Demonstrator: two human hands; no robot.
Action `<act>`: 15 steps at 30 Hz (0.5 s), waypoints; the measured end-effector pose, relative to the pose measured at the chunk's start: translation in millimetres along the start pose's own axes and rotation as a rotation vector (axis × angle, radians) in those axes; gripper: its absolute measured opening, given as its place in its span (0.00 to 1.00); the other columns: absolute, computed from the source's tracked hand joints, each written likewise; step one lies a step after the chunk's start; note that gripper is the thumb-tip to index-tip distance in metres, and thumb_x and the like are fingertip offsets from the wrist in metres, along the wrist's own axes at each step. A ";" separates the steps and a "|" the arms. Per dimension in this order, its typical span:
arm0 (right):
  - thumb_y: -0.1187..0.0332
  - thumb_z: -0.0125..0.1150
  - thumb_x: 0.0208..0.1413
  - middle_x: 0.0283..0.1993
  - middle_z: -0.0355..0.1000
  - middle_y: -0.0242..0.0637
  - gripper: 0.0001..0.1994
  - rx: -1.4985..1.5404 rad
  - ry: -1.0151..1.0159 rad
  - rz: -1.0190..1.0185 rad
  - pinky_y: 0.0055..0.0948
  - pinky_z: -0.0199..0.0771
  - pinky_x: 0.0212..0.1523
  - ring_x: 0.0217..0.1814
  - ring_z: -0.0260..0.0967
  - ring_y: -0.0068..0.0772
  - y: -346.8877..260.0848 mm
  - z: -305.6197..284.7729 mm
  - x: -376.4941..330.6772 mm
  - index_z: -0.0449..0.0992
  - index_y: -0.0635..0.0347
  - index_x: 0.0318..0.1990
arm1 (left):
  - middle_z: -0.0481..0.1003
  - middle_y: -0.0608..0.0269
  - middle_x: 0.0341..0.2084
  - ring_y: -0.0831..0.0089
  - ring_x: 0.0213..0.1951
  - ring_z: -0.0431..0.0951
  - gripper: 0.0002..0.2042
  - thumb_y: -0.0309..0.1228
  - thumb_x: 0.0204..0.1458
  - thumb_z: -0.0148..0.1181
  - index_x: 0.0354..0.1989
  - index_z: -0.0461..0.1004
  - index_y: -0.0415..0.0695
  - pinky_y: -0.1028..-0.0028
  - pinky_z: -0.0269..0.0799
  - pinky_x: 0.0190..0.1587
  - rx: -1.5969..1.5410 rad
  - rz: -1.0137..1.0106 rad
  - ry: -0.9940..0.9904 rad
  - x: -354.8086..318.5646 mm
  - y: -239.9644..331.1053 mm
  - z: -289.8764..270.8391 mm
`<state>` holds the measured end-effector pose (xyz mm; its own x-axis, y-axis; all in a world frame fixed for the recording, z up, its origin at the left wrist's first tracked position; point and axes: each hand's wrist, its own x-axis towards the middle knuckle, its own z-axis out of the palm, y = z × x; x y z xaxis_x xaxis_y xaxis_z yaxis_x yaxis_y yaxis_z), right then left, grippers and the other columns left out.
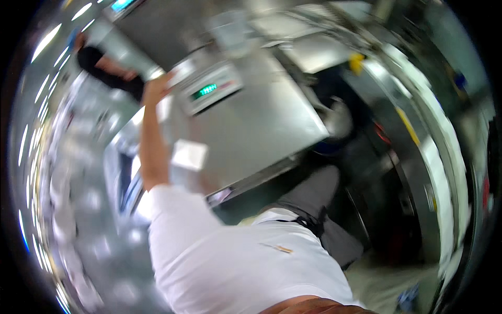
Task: The person picks up white rectangular blocks from a conveyor belt, examines them by hand, weighs them on a digital scale, and wipes them with a white cloth.
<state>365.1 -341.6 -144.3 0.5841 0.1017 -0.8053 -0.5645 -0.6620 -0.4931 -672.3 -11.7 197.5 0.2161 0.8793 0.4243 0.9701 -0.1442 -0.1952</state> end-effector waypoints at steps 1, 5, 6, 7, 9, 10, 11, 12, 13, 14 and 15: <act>0.42 0.50 0.70 0.21 0.69 0.30 0.25 0.024 0.010 0.029 0.25 0.60 0.17 0.19 0.63 0.25 17.4 -8.8 -2.1 0.76 0.53 0.33 | 0.80 0.51 0.47 0.53 0.36 0.80 0.33 0.27 0.46 0.72 0.65 0.73 0.49 0.60 0.77 0.42 0.091 0.048 0.016 -10.5 -18.2 -2.1; 0.42 0.51 0.70 0.22 0.70 0.30 0.25 0.099 0.108 0.131 0.25 0.62 0.19 0.20 0.65 0.25 82.4 -34.7 -24.5 0.76 0.54 0.34 | 0.79 0.53 0.55 0.55 0.47 0.81 0.26 0.26 0.54 0.65 0.64 0.73 0.43 0.58 0.75 0.52 -0.709 -0.667 0.024 -0.5 -18.1 4.0; 0.42 0.51 0.70 0.22 0.70 0.30 0.25 0.108 0.125 0.145 0.26 0.62 0.19 0.20 0.65 0.25 91.0 -35.7 -24.5 0.76 0.54 0.34 | 0.79 0.53 0.55 0.56 0.49 0.81 0.25 0.26 0.55 0.65 0.64 0.73 0.41 0.58 0.74 0.54 -0.966 -0.990 0.132 18.1 0.6 -2.4; 0.42 0.51 0.70 0.22 0.71 0.30 0.25 0.143 0.136 0.169 0.26 0.62 0.19 0.20 0.65 0.25 107.2 -33.6 -29.8 0.77 0.55 0.35 | 0.79 0.53 0.55 0.57 0.50 0.81 0.24 0.26 0.57 0.64 0.63 0.74 0.40 0.59 0.73 0.56 -1.023 -1.119 0.198 47.2 29.1 -22.8; 0.42 0.51 0.70 0.23 0.71 0.31 0.25 0.182 0.118 0.232 0.26 0.63 0.20 0.21 0.66 0.26 125.7 -21.1 -36.0 0.77 0.55 0.35 | 0.79 0.55 0.54 0.62 0.51 0.80 0.22 0.31 0.60 0.65 0.63 0.73 0.39 0.61 0.74 0.56 -1.087 -0.966 0.091 102.1 70.3 -61.4; 0.42 0.52 0.70 0.23 0.71 0.31 0.25 0.192 0.115 0.246 0.26 0.64 0.20 0.21 0.66 0.26 131.7 -17.3 -34.2 0.77 0.55 0.36 | 0.78 0.56 0.52 0.65 0.51 0.79 0.23 0.35 0.62 0.67 0.62 0.72 0.39 0.64 0.75 0.54 -1.171 -0.776 -0.047 106.6 61.4 -64.0; 0.42 0.52 0.70 0.23 0.72 0.31 0.25 0.222 0.134 0.261 0.26 0.64 0.21 0.22 0.67 0.26 143.9 -17.9 -36.9 0.77 0.55 0.36 | 0.77 0.54 0.52 0.67 0.49 0.80 0.24 0.34 0.61 0.67 0.63 0.70 0.39 0.69 0.75 0.53 -1.116 -0.798 -0.041 145.5 129.2 -66.8; 0.42 0.52 0.70 0.24 0.72 0.31 0.24 0.245 0.137 0.285 0.27 0.64 0.21 0.22 0.67 0.26 152.7 -14.7 -36.8 0.77 0.56 0.36 | 0.77 0.55 0.53 0.67 0.49 0.79 0.24 0.32 0.61 0.67 0.63 0.70 0.39 0.69 0.75 0.53 -1.198 -0.686 -0.075 184.4 196.6 -78.8; 0.42 0.52 0.70 0.24 0.72 0.31 0.24 0.269 0.129 0.312 0.27 0.65 0.21 0.22 0.67 0.26 161.2 -8.5 -35.1 0.77 0.56 0.37 | 0.76 0.56 0.53 0.68 0.50 0.79 0.23 0.30 0.61 0.66 0.63 0.69 0.39 0.70 0.75 0.53 -1.271 -0.575 -0.106 216.6 260.9 -93.5; 0.42 0.52 0.70 0.24 0.73 0.31 0.24 0.294 0.136 0.334 0.27 0.65 0.21 0.23 0.68 0.26 169.3 -4.3 -37.4 0.77 0.56 0.37 | 0.76 0.57 0.53 0.68 0.50 0.79 0.23 0.28 0.60 0.66 0.63 0.69 0.39 0.70 0.75 0.53 -1.356 -0.456 -0.147 247.7 318.1 -96.8; 0.43 0.52 0.70 0.24 0.73 0.31 0.24 0.303 0.128 0.351 0.27 0.65 0.22 0.23 0.68 0.26 171.7 -0.1 -34.6 0.78 0.56 0.37 | 0.75 0.59 0.52 0.70 0.49 0.78 0.23 0.24 0.58 0.65 0.63 0.70 0.39 0.71 0.75 0.52 -1.345 -0.352 -0.201 264.2 360.5 -96.9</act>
<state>248.0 -458.9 -201.1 0.3842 -0.1941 -0.9026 -0.8738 -0.3922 -0.2876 -254.8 124.6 324.9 0.0342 0.9923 0.1191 0.3559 -0.1234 0.9263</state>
